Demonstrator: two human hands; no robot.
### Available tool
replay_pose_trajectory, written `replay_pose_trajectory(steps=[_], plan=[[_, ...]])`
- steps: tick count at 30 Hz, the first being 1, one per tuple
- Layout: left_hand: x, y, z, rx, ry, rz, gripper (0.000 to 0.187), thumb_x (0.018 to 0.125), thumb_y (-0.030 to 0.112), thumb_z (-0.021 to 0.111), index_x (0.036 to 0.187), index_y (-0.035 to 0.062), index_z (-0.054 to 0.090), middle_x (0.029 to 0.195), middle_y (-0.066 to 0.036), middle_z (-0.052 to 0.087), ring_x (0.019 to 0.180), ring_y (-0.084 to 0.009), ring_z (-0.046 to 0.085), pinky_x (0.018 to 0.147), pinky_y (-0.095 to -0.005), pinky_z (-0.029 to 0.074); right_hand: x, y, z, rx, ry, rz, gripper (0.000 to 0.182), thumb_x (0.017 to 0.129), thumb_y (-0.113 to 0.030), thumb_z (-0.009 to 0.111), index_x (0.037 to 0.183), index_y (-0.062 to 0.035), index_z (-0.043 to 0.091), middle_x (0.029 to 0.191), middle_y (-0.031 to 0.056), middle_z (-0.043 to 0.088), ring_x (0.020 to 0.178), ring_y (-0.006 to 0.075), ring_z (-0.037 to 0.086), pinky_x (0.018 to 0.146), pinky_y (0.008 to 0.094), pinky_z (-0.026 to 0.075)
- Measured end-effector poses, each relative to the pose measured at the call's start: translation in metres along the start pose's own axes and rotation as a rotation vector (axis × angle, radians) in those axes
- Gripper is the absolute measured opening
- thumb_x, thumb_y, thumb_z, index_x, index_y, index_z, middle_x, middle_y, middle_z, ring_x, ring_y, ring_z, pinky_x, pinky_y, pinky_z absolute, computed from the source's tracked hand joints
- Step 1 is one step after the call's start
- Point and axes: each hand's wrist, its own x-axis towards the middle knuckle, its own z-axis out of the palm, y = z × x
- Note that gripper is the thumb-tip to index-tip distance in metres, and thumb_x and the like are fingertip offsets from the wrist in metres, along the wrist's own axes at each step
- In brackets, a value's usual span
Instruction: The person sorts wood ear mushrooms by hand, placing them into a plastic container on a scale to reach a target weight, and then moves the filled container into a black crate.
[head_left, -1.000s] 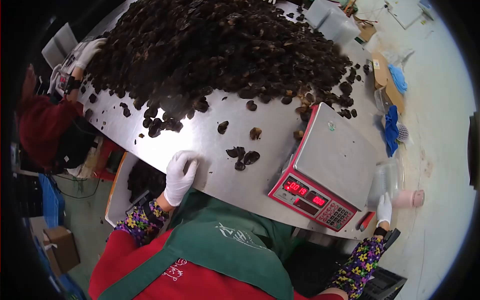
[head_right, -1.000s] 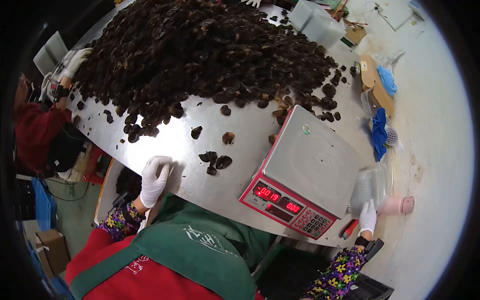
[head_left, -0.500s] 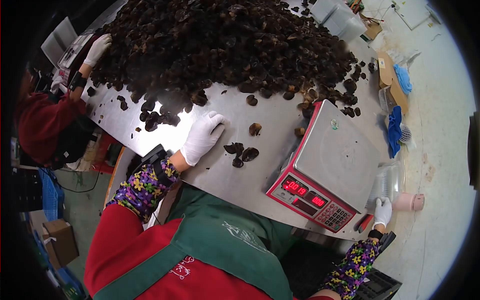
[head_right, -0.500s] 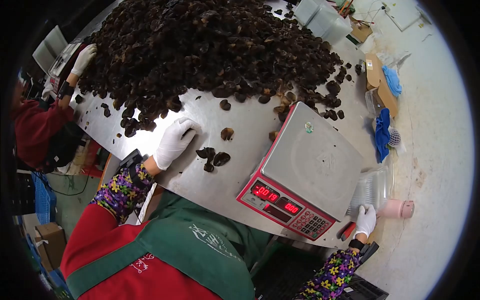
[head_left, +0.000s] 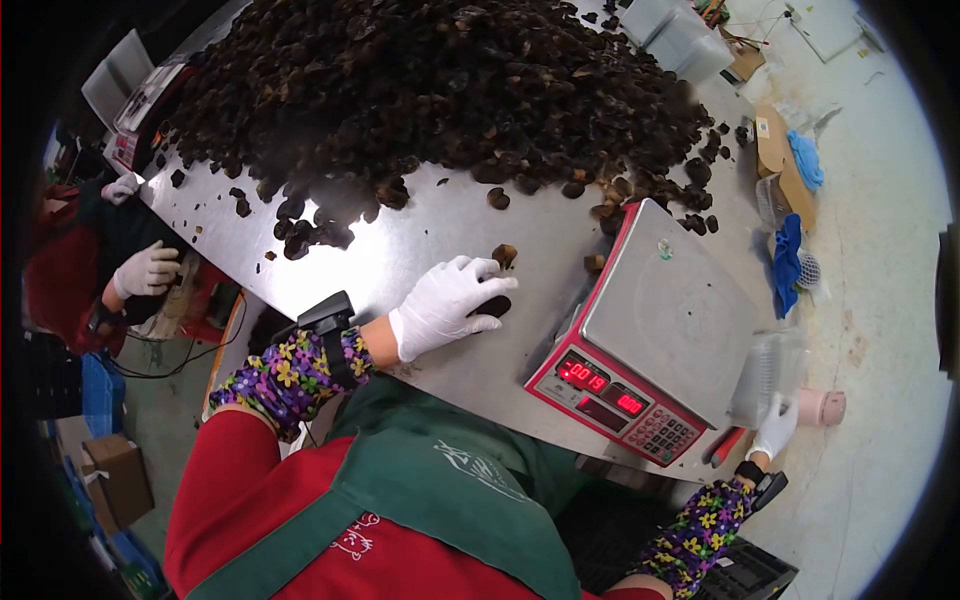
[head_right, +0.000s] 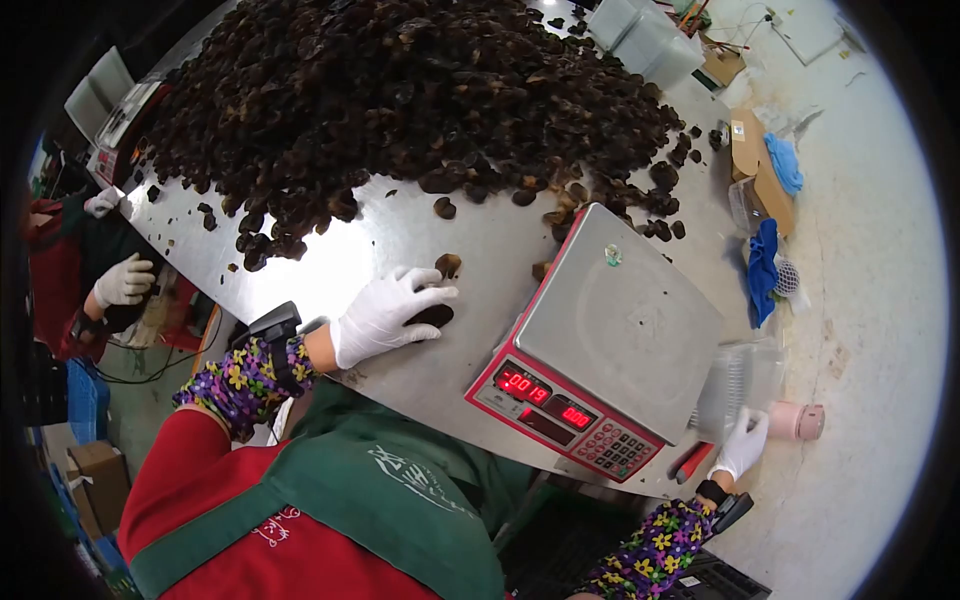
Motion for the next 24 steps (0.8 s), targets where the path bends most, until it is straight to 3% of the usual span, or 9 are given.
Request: replay_pose_trajectory(steps=[2,5,7,9,11,15,18,21,24], plan=[[0.011,-0.011,0.006,-0.015,-0.26,0.06,0.028,0.086,0.011,0.071,0.113,0.0123,0.069,0.108,-0.01,0.061,0.095,-0.0314,0.06,0.083,-0.0409,0.051,-0.007,-0.029,-0.02,0.122,0.172,-0.007,0.023,0.094,-0.019,0.068,0.101,0.002,0.062,0.09,0.0179,0.066,0.084,0.0266,0.062,0.082,0.0392,0.05],[0.02,-0.023,0.008,-0.129,-0.317,0.028,0.024,0.084,0.008,0.07,0.108,0.0102,0.071,0.104,-0.012,0.061,0.095,-0.0334,0.06,0.084,-0.0412,0.051,-0.034,-0.087,-0.047,0.386,0.233,-0.083,0.017,0.098,-0.013,0.063,0.107,0.001,0.062,0.095,0.0182,0.064,0.091,0.0274,0.062,0.088,0.0395,0.049],[0.027,-0.028,0.006,-0.222,-0.231,0.019,0.013,0.084,0.009,0.071,0.096,0.0049,0.072,0.095,-0.01,0.065,0.09,-0.0275,0.065,0.081,-0.0373,0.054,-0.075,-0.138,-0.053,0.486,0.086,-0.261,0.013,0.096,-0.009,0.064,0.106,-0.0006,0.063,0.097,0.0154,0.064,0.096,0.0291,0.062,0.097,0.0415,0.047],[0.035,-0.023,-0.008,-0.745,-0.056,-0.385,0.01,0.09,0.007,0.068,0.098,0.0029,0.072,0.101,-0.006,0.068,0.094,-0.0175,0.067,0.08,-0.0313,0.054,-0.106,-0.175,-0.05,0.215,0.045,-0.611,0.014,0.089,-0.01,0.07,0.1,-0.0051,0.063,0.094,0.0092,0.063,0.094,0.0287,0.061,0.106,0.0466,0.041],[0.053,-0.012,-0.03,-0.836,-0.051,-0.43,0.011,0.094,0.007,0.066,0.101,0.0012,0.073,0.106,-0.004,0.07,0.096,-0.0106,0.066,0.08,-0.0277,0.053,-0.132,-0.205,-0.039,0.13,-0.057,-0.781,0.017,0.082,-0.013,0.075,0.094,-0.0113,0.064,0.087,0.0024,0.061,0.089,0.0261,0.06,0.111,0.0522,0.036],[0.097,0.037,-0.047,-0.715,0.169,-0.046,0.018,0.092,0.001,0.067,0.109,0.0026,0.072,0.107,-0.004,0.066,0.095,-0.0104,0.064,0.082,-0.0256,0.053,-0.168,-0.23,-0.014,0.026,-0.093,-0.797,0.017,0.079,-0.017,0.077,0.091,-0.0161,0.065,0.083,-0.0005,0.058,0.085,0.0239,0.059,0.113,0.0561,0.034],[0.123,0.08,-0.03,-0.586,0.19,0.239,0.023,0.085,0.002,0.072,0.106,0.0091,0.073,0.098,-0.008,0.066,0.091,-0.0231,0.065,0.079,-0.0315,0.053,-0.18,-0.239,-0.006,0.027,-0.117,-0.799,0.016,0.079,-0.02,0.077,0.09,-0.0167,0.066,0.083,-0.001,0.059,0.086,0.0227,0.059,0.115,0.0564,0.033],[0.13,0.11,-0.006,-0.451,-0.022,0.36,0.018,0.086,0.005,0.069,0.102,0.0136,0.07,0.106,-0.008,0.064,0.1,-0.0277,0.062,0.086,-0.0371,0.051,-0.186,-0.243,-0.003,0.044,-0.098,-0.781,0.016,0.08,-0.021,0.077,0.091,-0.0165,0.066,0.082,-0.0011,0.059,0.086,0.0226,0.059,0.114,0.0569,0.033],[0.127,0.106,0.014,-0.376,0.008,0.491,0.019,0.085,0.006,0.067,0.102,0.0136,0.069,0.11,-0.007,0.064,0.103,-0.0282,0.061,0.09,-0.0391,0.049,-0.187,-0.239,-0.004,0.041,-0.102,-0.754,0.022,0.08,-0.027,0.078,0.098,-0.0171,0.069,0.089,-0.0024,0.062,0.092,0.0218,0.059,0.114,0.0586,0.03]])
